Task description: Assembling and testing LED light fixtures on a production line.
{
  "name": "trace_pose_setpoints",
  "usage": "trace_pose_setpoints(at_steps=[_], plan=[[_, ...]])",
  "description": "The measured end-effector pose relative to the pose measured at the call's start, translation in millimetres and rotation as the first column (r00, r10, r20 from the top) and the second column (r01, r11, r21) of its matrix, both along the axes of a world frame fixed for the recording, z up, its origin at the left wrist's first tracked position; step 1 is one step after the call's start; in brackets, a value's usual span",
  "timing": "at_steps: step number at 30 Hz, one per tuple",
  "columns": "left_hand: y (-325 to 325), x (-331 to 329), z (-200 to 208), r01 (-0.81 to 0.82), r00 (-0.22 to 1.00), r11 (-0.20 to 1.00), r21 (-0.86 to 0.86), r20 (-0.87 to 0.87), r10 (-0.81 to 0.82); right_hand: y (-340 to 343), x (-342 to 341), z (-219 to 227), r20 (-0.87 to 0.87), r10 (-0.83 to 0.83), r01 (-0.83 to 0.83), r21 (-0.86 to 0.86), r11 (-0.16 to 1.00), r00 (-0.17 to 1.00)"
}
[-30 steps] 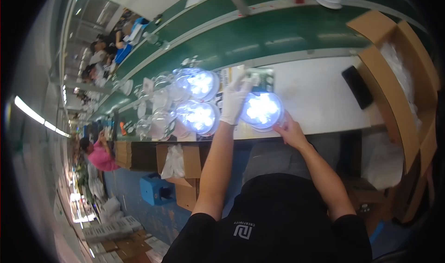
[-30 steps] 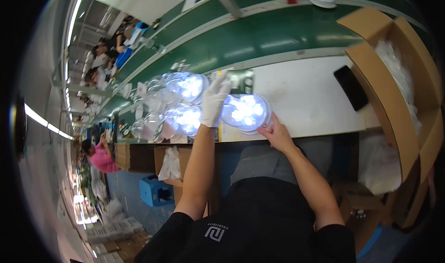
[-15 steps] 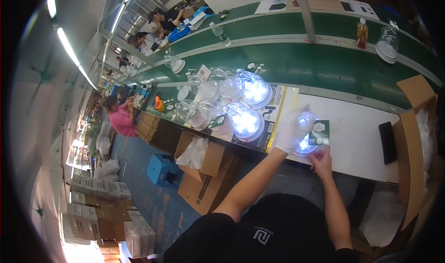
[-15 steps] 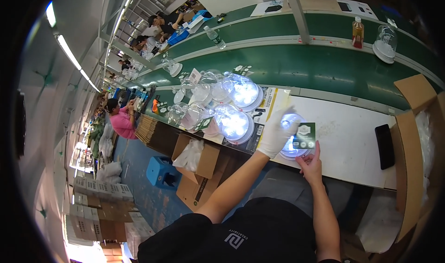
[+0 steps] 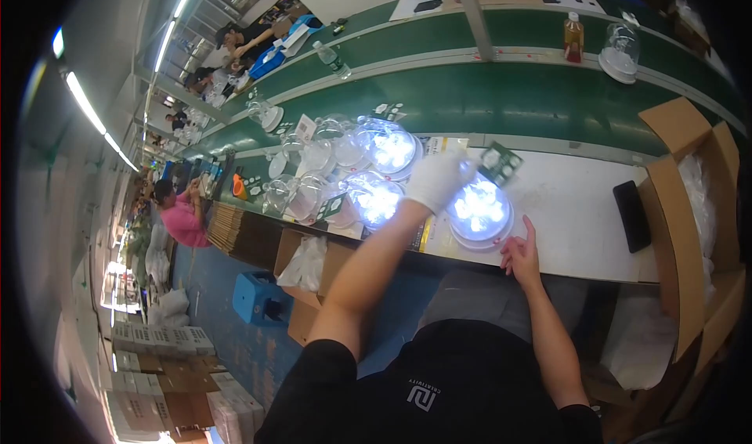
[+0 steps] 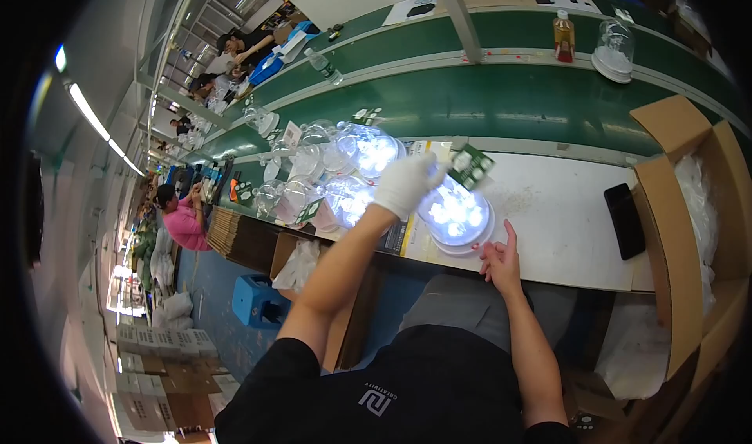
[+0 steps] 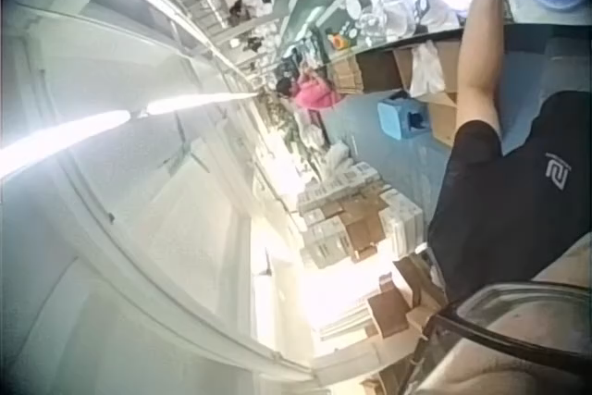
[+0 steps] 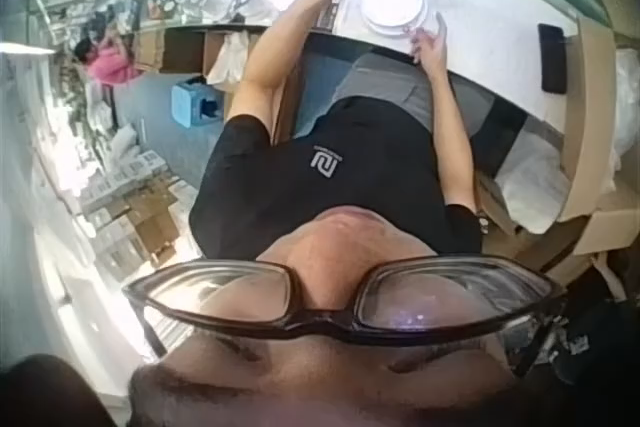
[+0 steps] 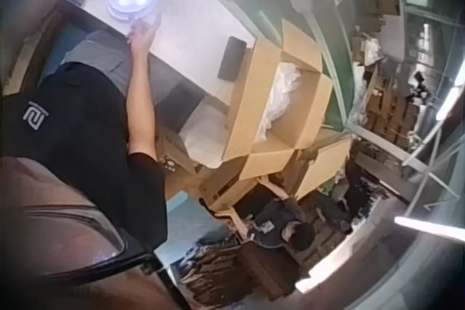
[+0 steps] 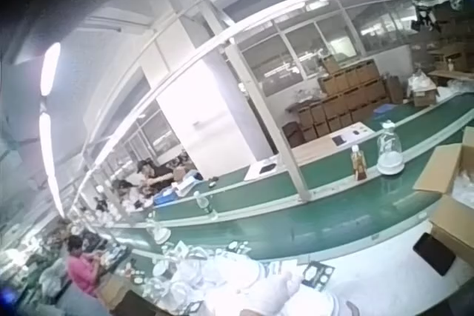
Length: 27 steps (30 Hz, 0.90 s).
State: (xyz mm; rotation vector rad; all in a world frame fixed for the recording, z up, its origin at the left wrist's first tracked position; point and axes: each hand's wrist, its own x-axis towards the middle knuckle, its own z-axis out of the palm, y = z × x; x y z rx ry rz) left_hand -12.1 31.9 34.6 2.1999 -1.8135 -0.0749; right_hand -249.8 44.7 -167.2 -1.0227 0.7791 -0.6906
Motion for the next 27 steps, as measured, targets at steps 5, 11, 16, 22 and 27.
trace_pose_setpoints(at_steps=[5,11,16,22,27], plan=[[-44.7,42.9,30.1,0.114,0.983,0.989,0.091,0.137,-0.126,0.0,-2.6,-2.3,0.036,-0.022,0.022,0.008,1.0,0.999],[-72.2,85.6,22.9,0.092,0.949,0.975,0.204,0.28,-0.148,2.9,-0.2,0.9,0.008,-0.014,0.014,-0.05,0.999,1.0],[-82.9,104.3,24.6,0.124,0.916,0.967,0.223,0.349,-0.198,2.9,0.0,4.6,-0.022,-0.006,0.004,-0.068,0.998,1.0],[-83.4,96.6,33.6,-0.076,0.963,0.968,0.241,0.269,0.009,0.9,1.0,0.3,-0.025,0.0,-0.002,-0.076,0.997,1.0],[-64.8,43.1,12.8,0.189,0.838,0.863,-0.468,0.535,0.107,2.1,5.4,1.0,-0.026,0.007,-0.009,-0.076,0.997,1.0]])
